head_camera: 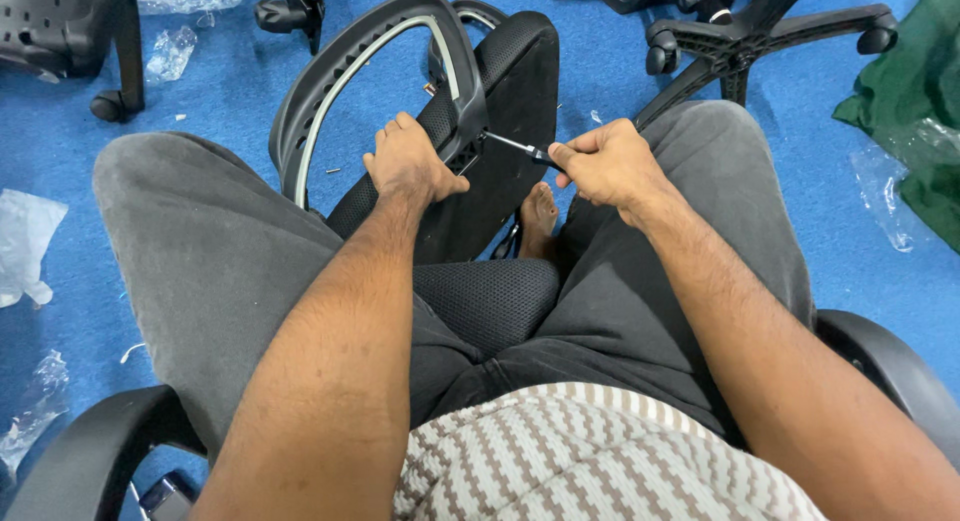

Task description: The person uses a screwdriver to attach a black plastic frame to a chair backrest. They align the frame, insert screws, and tighten them to secure the components together.

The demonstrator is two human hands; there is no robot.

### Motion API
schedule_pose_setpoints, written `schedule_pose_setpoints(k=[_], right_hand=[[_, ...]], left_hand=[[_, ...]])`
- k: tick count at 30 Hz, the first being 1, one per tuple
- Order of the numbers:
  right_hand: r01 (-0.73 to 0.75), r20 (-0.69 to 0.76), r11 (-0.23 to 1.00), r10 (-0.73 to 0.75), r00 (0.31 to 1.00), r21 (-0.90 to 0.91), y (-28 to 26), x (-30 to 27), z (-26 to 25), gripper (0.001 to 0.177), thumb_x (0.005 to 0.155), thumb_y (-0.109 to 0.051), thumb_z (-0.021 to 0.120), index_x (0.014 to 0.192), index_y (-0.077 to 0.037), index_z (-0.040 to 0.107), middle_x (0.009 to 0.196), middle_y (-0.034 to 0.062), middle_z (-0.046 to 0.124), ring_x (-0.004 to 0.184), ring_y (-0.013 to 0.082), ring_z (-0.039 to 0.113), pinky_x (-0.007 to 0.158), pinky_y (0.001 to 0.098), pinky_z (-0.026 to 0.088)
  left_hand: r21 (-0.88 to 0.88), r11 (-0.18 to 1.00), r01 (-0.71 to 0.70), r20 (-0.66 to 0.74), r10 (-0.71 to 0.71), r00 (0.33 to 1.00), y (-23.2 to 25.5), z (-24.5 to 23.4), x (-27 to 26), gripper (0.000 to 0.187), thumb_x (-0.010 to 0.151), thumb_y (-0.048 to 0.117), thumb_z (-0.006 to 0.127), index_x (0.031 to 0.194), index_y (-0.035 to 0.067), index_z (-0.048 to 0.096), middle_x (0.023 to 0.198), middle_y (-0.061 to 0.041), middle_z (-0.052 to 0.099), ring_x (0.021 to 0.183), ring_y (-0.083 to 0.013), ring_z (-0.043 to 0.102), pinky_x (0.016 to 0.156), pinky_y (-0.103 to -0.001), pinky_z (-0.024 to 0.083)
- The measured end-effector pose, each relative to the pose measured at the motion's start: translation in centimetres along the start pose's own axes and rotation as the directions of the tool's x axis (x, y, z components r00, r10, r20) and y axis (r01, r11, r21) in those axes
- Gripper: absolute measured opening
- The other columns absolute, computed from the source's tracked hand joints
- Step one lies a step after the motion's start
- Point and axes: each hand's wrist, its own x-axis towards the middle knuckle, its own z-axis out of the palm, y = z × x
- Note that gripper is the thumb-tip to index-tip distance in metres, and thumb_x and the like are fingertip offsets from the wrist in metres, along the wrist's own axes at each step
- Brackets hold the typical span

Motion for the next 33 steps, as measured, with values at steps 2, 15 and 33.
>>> schedule_pose_setpoints(k=[2,15,33], right_hand=[[-0.004,-0.009,1.0,0.004,1.0,-0.012,0.2,0.0,-0.1,0.028,0.095,-0.029,0.071,0.091,-0.002,0.08,0.069,0.0044,0.07,0.051,0.0087,0.051,0.046,0.028,0.042],[-0.177,0.139,0.95,0.144,0.98,0.258,3.8,2.9,0.5,0.038,0.093,-0.034,0.066,0.102,0.002,0.075,0.075,0.0111,0.076,0.052,0.0106,0.054,0.043,0.0245,0.041],[0.271,-0.122,0.939,-0.301,0.946,-0.212,4.5,2.8,0.2,0.043,0.091,-0.04,0.073,0.091,0.002,0.081,0.079,0.0212,0.075,0.068,0.0257,0.065,0.064,0.0369,0.05]], left_hand=[[0.01,1.0,-0.002,-0.001,0.002,1.0,0.0,0.0,0.0,0.109,0.061,0.051,0.098,0.139,0.0,0.039,0.141,-0.013,0.05,0.138,-0.0262,0.045,0.114,-0.05,0.04],[0.036,0.999,-0.02,0.012,0.02,1.0,0.2,0.3,0.4,0.109,0.062,0.051,0.097,0.139,-0.001,0.039,0.138,-0.014,0.052,0.135,-0.0276,0.047,0.112,-0.052,0.041],[0.044,0.997,-0.061,-0.033,0.062,0.997,0.1,0.8,0.8,0.112,0.06,0.052,0.097,0.137,-0.003,0.039,0.141,-0.016,0.051,0.136,-0.0285,0.046,0.112,-0.05,0.04]])
